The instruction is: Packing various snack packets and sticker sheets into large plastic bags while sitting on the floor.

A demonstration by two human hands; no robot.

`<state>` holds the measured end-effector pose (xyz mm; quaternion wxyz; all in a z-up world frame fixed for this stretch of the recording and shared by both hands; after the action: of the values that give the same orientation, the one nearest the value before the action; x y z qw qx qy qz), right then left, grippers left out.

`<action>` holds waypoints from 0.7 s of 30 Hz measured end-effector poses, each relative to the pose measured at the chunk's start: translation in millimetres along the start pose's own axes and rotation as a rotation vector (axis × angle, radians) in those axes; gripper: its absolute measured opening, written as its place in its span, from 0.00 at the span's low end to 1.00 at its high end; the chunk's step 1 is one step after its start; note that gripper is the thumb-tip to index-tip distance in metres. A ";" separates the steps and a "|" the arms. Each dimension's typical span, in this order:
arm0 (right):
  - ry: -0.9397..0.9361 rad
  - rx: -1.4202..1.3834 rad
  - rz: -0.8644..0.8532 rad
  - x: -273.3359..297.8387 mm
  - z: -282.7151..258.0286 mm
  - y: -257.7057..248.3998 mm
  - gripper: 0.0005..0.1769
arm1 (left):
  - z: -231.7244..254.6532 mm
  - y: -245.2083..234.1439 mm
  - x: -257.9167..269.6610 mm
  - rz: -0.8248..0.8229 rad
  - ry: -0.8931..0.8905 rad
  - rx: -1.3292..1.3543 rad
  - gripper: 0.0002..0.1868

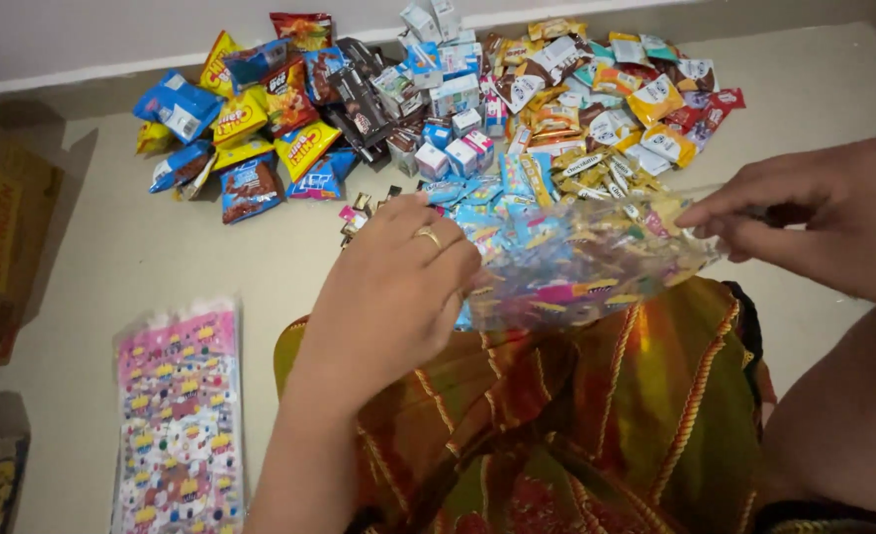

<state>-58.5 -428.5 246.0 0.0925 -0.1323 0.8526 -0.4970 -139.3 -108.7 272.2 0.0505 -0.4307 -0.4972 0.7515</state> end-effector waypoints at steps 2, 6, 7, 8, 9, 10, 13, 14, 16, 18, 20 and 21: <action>0.065 0.022 0.004 -9.3 5.8 3.1 0.18 | -4.4 13.3 0.5 0.041 0.012 -0.032 0.07; -0.031 -0.172 -0.049 -32.4 33.1 22.9 0.15 | -29.7 59.5 6.4 -0.004 -0.094 -0.111 0.04; -0.158 -0.397 0.022 -36.8 39.4 24.0 0.13 | -36.2 71.7 8.3 -0.025 -0.117 -0.124 0.04; -0.159 -0.395 0.022 -46.3 63.5 43.2 0.13 | -35.2 71.5 6.9 -0.023 -0.118 -0.125 0.04; -0.088 -0.602 0.212 -55.6 92.8 55.4 0.13 | -34.7 71.3 5.5 -0.013 -0.129 -0.135 0.04; -0.009 -0.807 0.402 -62.3 123.7 69.6 0.13 | -34.2 71.1 4.4 -0.007 -0.141 -0.143 0.05; 0.421 -0.246 0.060 -92.6 163.4 155.2 0.20 | -31.7 71.8 0.8 -0.029 -0.177 -0.145 0.05; 0.425 -0.247 0.060 -96.7 176.2 184.9 0.20 | -29.8 73.1 -0.2 -0.033 -0.175 -0.143 0.05; 0.288 0.212 -0.280 -106.6 197.9 252.6 0.20 | -23.8 77.2 -3.2 -0.058 -0.149 0.094 0.10; 0.210 0.395 -0.357 -105.2 223.3 291.8 0.17 | -14.0 81.5 -7.3 -0.030 -0.005 0.071 0.11; 0.130 0.578 -0.424 -105.4 252.1 317.7 0.16 | -4.6 81.8 -10.0 0.000 0.145 0.046 0.12; 0.203 0.488 -0.469 -105.1 271.1 324.6 0.17 | -2.2 80.9 -11.0 -0.007 0.159 0.130 0.09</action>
<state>76.1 -465.3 -166.9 -0.0802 -0.2484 0.6602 -0.7043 -102.4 -153.1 214.5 0.1204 -0.4832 -0.4431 0.7454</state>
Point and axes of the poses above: each hand's wrist, its own x-axis away from the middle knuckle, its own y-axis out of the palm, z = x × y, the point moved 4 cm from there along -x, towards the middle knuckle, and after that the axes turned 2 degrees about z, right-handed, at the moved point
